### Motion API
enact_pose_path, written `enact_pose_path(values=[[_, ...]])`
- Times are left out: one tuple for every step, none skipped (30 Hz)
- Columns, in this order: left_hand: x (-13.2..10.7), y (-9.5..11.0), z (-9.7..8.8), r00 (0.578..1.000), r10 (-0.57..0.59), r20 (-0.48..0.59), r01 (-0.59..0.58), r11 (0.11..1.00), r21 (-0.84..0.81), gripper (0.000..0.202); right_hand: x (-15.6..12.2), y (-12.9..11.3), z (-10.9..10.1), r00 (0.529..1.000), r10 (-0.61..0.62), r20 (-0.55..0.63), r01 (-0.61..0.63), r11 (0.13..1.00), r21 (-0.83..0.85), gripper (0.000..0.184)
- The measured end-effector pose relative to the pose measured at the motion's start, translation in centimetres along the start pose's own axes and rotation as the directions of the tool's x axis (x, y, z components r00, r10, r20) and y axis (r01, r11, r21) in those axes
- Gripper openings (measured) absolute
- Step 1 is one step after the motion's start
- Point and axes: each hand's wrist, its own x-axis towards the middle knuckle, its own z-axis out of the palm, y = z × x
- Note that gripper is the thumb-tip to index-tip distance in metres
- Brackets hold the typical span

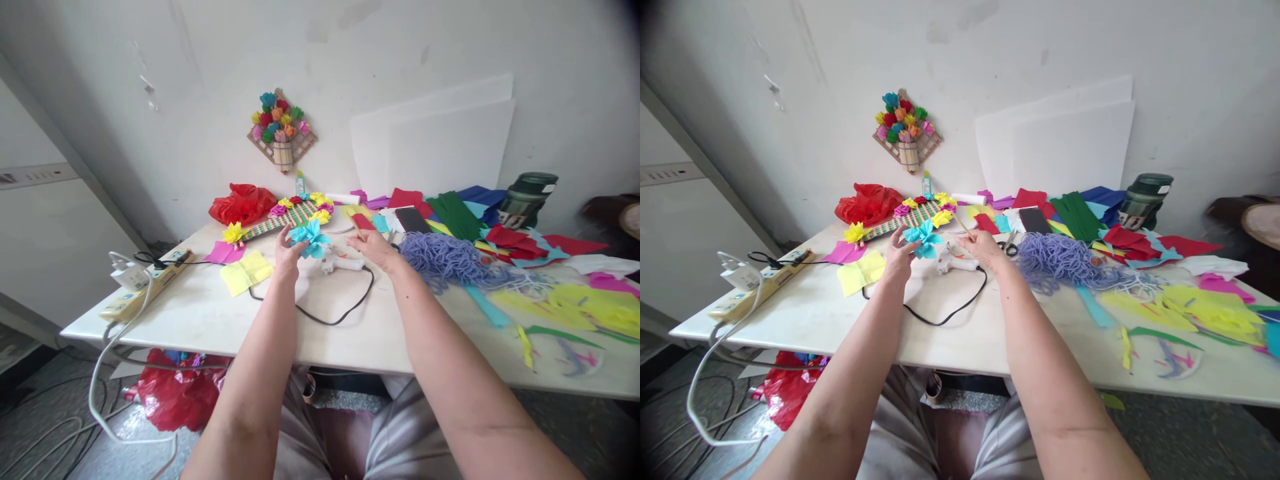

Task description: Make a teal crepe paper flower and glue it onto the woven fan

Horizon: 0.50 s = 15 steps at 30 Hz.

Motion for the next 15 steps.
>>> enact_pose_path(values=[[0.0,-0.1,0.0,1.0,-0.003,0.009,0.003,1.0,-0.005,0.085,-0.1,-0.2,0.1,1.0,0.001,0.005,-0.001,1.0,0.011,0.035],[0.0,-0.2,0.1,1.0,-0.008,0.015,0.008,1.0,-0.009,0.084,-0.2,-0.4,0.3,1.0,0.005,0.018,-0.006,1.0,0.021,0.037],[0.0,-0.2,0.2,1.0,-0.014,0.022,0.014,1.0,-0.013,0.084,-0.2,-0.7,0.6,0.999,0.019,0.032,-0.02,0.999,0.027,0.039],[-0.1,-0.3,0.2,0.999,-0.02,0.031,0.021,1.0,-0.016,0.083,-0.3,-0.9,0.9,0.999,0.032,0.041,-0.034,0.999,0.032,0.04],[-0.1,-0.4,0.3,0.999,-0.027,0.039,0.028,0.999,-0.017,0.083,-0.3,-1.0,1.2,0.998,0.048,0.045,-0.05,0.998,0.033,0.041],[-0.2,-0.5,0.4,0.998,-0.035,0.048,0.035,0.999,-0.017,0.083,-0.3,-1.1,1.5,0.997,0.069,0.035,-0.07,0.997,0.027,0.041],[-0.3,-0.6,0.6,0.998,-0.043,0.055,0.044,0.999,-0.015,0.083,-0.3,-1.1,1.8,0.995,0.095,0.023,-0.095,0.995,0.014,0.041],[-0.4,-0.6,0.7,0.997,-0.054,0.062,0.055,0.998,-0.012,0.083,-0.2,-1.0,2.1,0.993,0.115,0.007,-0.115,0.993,0.008,0.04],[-0.5,-0.7,0.9,0.995,-0.067,0.067,0.068,0.998,-0.006,0.083,-0.1,-0.9,2.4,0.992,0.123,-0.008,-0.122,0.992,0.005,0.038],[-0.5,-0.7,1.0,0.994,-0.08,0.072,0.08,0.997,0.001,0.083,0.0,-0.7,2.6,0.992,0.12,-0.025,-0.12,0.993,0.011,0.035],[-0.6,-0.8,1.1,0.993,-0.089,0.079,0.089,0.996,0.009,0.083,0.1,-0.5,2.8,0.992,0.12,-0.046,-0.118,0.993,0.03,0.031],[-0.7,-0.8,1.2,0.992,-0.095,0.088,0.094,0.995,0.016,0.083,0.2,-0.4,2.9,0.99,0.123,-0.063,-0.12,0.991,0.051,0.026],[-0.8,-0.8,1.3,0.99,-0.098,0.101,0.096,0.995,0.022,0.082,0.3,-0.2,3.0,0.988,0.129,-0.084,-0.123,0.99,0.073,0.021],[-0.9,-0.8,1.4,0.988,-0.1,0.116,0.097,0.995,0.029,0.082,0.4,-0.1,3.0,0.985,0.136,-0.106,-0.126,0.988,0.091,0.018],[-1.0,-0.8,1.4,0.986,-0.104,0.132,0.1,0.994,0.036,0.081,0.5,0.0,3.0,0.983,0.136,-0.124,-0.124,0.988,0.096,0.017]])
